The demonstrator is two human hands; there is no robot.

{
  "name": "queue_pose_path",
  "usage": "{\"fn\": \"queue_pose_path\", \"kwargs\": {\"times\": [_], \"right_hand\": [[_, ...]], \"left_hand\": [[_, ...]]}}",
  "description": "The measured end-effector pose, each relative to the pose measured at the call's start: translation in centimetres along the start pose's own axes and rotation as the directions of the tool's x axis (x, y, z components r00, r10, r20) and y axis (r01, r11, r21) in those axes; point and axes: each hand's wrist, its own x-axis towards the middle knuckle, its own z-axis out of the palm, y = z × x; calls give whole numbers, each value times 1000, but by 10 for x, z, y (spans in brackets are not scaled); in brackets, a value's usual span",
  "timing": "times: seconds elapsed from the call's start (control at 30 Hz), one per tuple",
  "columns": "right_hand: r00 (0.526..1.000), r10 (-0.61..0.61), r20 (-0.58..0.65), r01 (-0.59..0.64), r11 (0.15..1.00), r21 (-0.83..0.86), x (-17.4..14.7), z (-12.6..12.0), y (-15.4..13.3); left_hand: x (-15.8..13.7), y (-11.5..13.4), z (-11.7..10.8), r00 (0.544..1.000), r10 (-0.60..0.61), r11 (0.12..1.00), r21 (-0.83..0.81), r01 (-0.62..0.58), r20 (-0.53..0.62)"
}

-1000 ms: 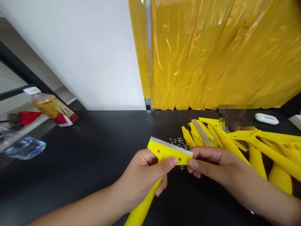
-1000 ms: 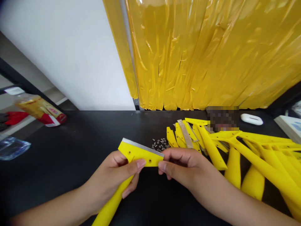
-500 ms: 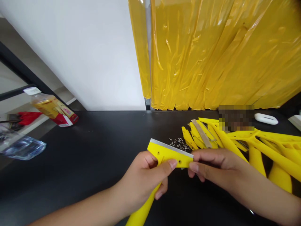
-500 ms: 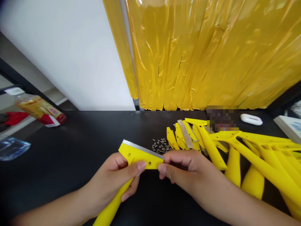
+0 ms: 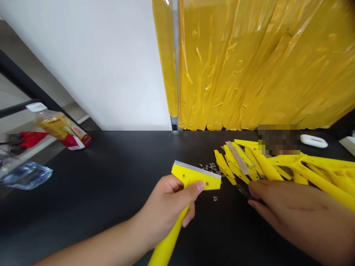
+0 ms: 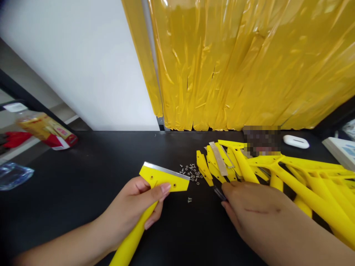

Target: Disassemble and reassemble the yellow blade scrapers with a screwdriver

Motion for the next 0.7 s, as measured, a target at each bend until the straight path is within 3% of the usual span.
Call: {"fn": "queue_pose_path", "kwargs": {"times": [0.1,0.2,0.33,0.43,0.6,0.7], "right_hand": [[992,-122,11,122,971,-203,4,-3,-5],[993,-104,47,111,978,-179,13,-10,-10],[983,61,173,-67,997,32,29,-19,-19],[958,113,264,-190,939,286,39,-25,-24],[966,132,222,-244,749,617,44,-31,-24],[980,123,156,-193,775,601,41,-30,-25]], "left_hand": [[1,1,0,1000,2,1000,-12,-2,-1],[1,2,1,1000,8,999,-49,-8,6],[1,3,2,1000,1,997,-78,-1,11],[0,3,3,1000,-1,997,-82,1,5],[-2,2,3,1000,0,996,-85,1,7],[-2,1,2,1000,-7,996,-90,9,20]]}}
